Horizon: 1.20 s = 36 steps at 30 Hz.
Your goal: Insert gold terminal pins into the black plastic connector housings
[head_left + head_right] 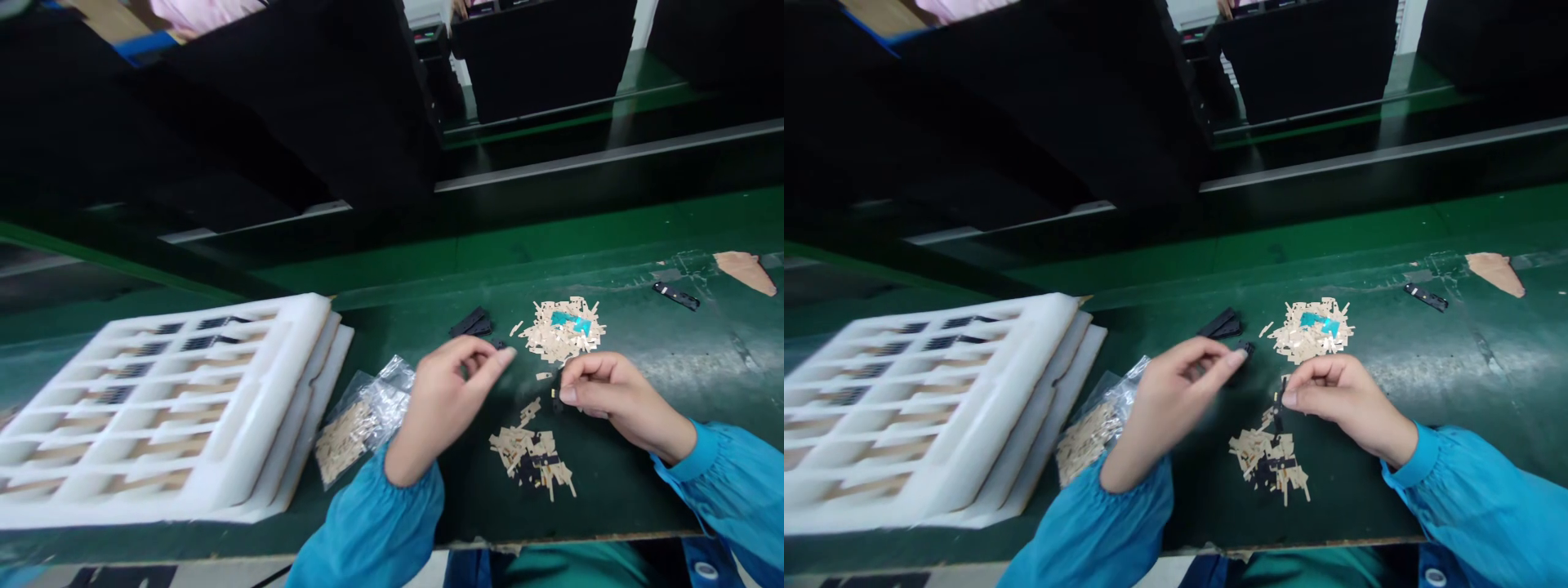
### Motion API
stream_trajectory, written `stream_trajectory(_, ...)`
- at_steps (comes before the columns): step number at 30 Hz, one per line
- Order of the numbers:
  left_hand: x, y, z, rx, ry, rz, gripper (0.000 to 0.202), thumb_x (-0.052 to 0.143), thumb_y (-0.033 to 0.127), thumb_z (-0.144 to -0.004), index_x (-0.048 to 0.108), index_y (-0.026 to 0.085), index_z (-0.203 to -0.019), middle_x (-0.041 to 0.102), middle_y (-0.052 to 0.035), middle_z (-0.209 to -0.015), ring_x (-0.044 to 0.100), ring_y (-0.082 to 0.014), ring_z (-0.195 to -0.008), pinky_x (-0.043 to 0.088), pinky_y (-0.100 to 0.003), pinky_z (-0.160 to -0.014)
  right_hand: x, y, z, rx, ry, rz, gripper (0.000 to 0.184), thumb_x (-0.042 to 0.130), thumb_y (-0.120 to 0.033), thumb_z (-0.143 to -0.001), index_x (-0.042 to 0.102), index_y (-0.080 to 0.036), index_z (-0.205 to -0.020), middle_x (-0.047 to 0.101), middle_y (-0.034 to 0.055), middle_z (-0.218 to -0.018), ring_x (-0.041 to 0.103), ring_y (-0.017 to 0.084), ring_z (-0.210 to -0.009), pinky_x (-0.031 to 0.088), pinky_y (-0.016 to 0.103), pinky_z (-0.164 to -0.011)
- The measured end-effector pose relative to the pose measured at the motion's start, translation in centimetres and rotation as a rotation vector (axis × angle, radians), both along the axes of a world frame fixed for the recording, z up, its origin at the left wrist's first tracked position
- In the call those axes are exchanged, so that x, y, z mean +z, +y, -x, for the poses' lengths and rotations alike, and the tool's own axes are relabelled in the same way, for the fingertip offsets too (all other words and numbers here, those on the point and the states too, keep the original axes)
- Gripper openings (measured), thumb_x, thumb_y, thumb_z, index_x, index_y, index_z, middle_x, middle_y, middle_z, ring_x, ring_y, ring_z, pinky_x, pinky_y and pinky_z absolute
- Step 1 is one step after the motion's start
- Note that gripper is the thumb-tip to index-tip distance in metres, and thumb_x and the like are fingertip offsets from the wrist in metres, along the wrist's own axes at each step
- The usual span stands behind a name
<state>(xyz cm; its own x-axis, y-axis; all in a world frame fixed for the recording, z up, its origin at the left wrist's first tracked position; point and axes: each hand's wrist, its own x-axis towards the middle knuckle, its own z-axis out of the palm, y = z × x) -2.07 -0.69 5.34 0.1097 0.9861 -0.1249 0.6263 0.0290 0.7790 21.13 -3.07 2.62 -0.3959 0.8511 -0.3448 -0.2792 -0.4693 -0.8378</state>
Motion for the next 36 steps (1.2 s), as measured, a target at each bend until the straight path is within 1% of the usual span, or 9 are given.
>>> stream_trajectory(3, -0.3, 1.3, 2.1, -0.020, 0.331, 0.021, 0.035, 0.068, 0.054, -0.087, 0.071, 0.020, -0.094, 0.071, -0.0043, -0.086, 0.060, -0.0183, -0.070, 0.041, -0.028, -0.060, -0.1, 0.1, -0.1, -0.018, -0.035, 0.035, 0.013, 0.087, -0.026, -0.069, 0.077, -0.018, -0.070, 0.061, -0.0023, -0.061, 0.035, 0.006, -0.049, 0.029, 0.023, -0.049)
stream_trajectory(7, -1.6, 2.2, 2.9, -0.176, 0.238, 0.241, 0.034, 0.062, 0.051, -0.090, 0.071, 0.019, -0.083, 0.073, -0.0041, -0.076, 0.063, -0.0189, -0.065, 0.042, -0.027, -0.059, 0.0, 0.0, -0.1, -0.001, -0.078, 0.058, 0.017, 0.087, -0.031, -0.069, 0.076, -0.017, -0.069, 0.060, -0.0016, -0.060, 0.033, 0.006, -0.048, 0.024, 0.023, -0.047)
stream_trajectory(11, -2.1, 2.4, 2.6, -0.143, 0.204, 0.224, 0.032, 0.064, 0.048, -0.088, 0.070, 0.019, -0.077, 0.071, -0.0034, -0.068, 0.061, -0.0175, -0.059, 0.040, -0.026, -0.056, 0.0, 0.0, -0.2, -0.006, -0.096, 0.050, 0.018, 0.086, -0.032, -0.069, 0.076, -0.017, -0.069, 0.059, -0.0012, -0.061, 0.033, 0.006, -0.049, 0.022, 0.023, -0.048)
stream_trajectory(16, -1.3, 2.1, 2.7, -0.102, 0.228, 0.130, 0.029, 0.066, 0.045, -0.087, 0.067, 0.019, -0.074, 0.067, -0.0016, -0.068, 0.057, -0.0162, -0.060, 0.038, -0.026, -0.055, -0.1, 0.2, -0.2, -0.028, -0.142, 0.056, 0.019, 0.085, -0.033, -0.069, 0.075, -0.017, -0.069, 0.059, -0.0013, -0.059, 0.034, 0.006, -0.047, 0.021, 0.022, -0.046)
stream_trajectory(20, -0.7, 1.0, 1.7, -0.044, -0.048, 0.095, 0.025, 0.064, 0.043, -0.092, 0.064, 0.019, -0.097, 0.067, -0.0002, -0.072, 0.061, -0.0152, -0.063, 0.044, -0.024, -0.057, 0.0, 0.3, -0.2, -0.090, -0.189, -0.018, 0.016, 0.084, -0.032, -0.071, 0.076, -0.018, -0.069, 0.061, -0.0011, -0.060, 0.039, 0.006, -0.048, 0.027, 0.021, -0.046)
stream_trajectory(23, -0.5, -0.3, -0.3, -0.093, -0.369, 0.249, 0.047, 0.061, 0.040, -0.096, 0.052, 0.020, -0.136, 0.068, 0.0008, -0.075, 0.061, -0.0130, -0.056, 0.048, -0.023, -0.054, 0.2, 0.4, -0.1, -0.151, -0.229, -0.105, 0.012, 0.083, -0.027, -0.069, 0.076, -0.018, -0.068, 0.064, -0.0003, -0.062, 0.046, 0.008, -0.051, 0.034, 0.021, -0.048)
stream_trajectory(25, -0.6, -1.2, -1.6, -0.143, -0.514, 0.311, 0.056, 0.060, 0.038, -0.097, 0.044, 0.021, -0.148, 0.067, 0.0014, -0.075, 0.062, -0.0116, -0.053, 0.049, -0.023, -0.052, 0.3, 0.4, 0.0, -0.178, -0.260, -0.108, 0.012, 0.083, -0.028, -0.068, 0.076, -0.018, -0.068, 0.066, 0.0006, -0.063, 0.051, 0.009, -0.053, 0.039, 0.021, -0.048)
stream_trajectory(30, -1.2, -2.4, -3.4, -0.146, -0.646, 0.398, 0.055, 0.059, 0.035, -0.098, 0.044, 0.019, -0.149, 0.069, -0.0010, -0.078, 0.070, -0.0138, -0.059, 0.051, -0.021, -0.055, 0.3, 0.4, 0.2, -0.185, -0.324, -0.076, 0.017, 0.081, -0.034, -0.069, 0.075, -0.017, -0.070, 0.070, 0.0039, -0.064, 0.061, 0.015, -0.057, 0.047, 0.023, -0.048)
stream_trajectory(36, -1.3, -2.9, -3.4, -0.209, -0.567, 0.364, 0.057, 0.056, 0.022, -0.096, 0.042, 0.022, -0.151, 0.070, -0.0004, -0.081, 0.076, -0.0177, -0.074, 0.057, -0.026, -0.067, 0.6, 0.3, 0.3, -0.190, -0.357, -0.106, 0.015, 0.079, -0.032, -0.072, 0.073, -0.018, -0.068, 0.069, 0.0031, -0.058, 0.064, 0.015, -0.054, 0.050, 0.025, -0.051)
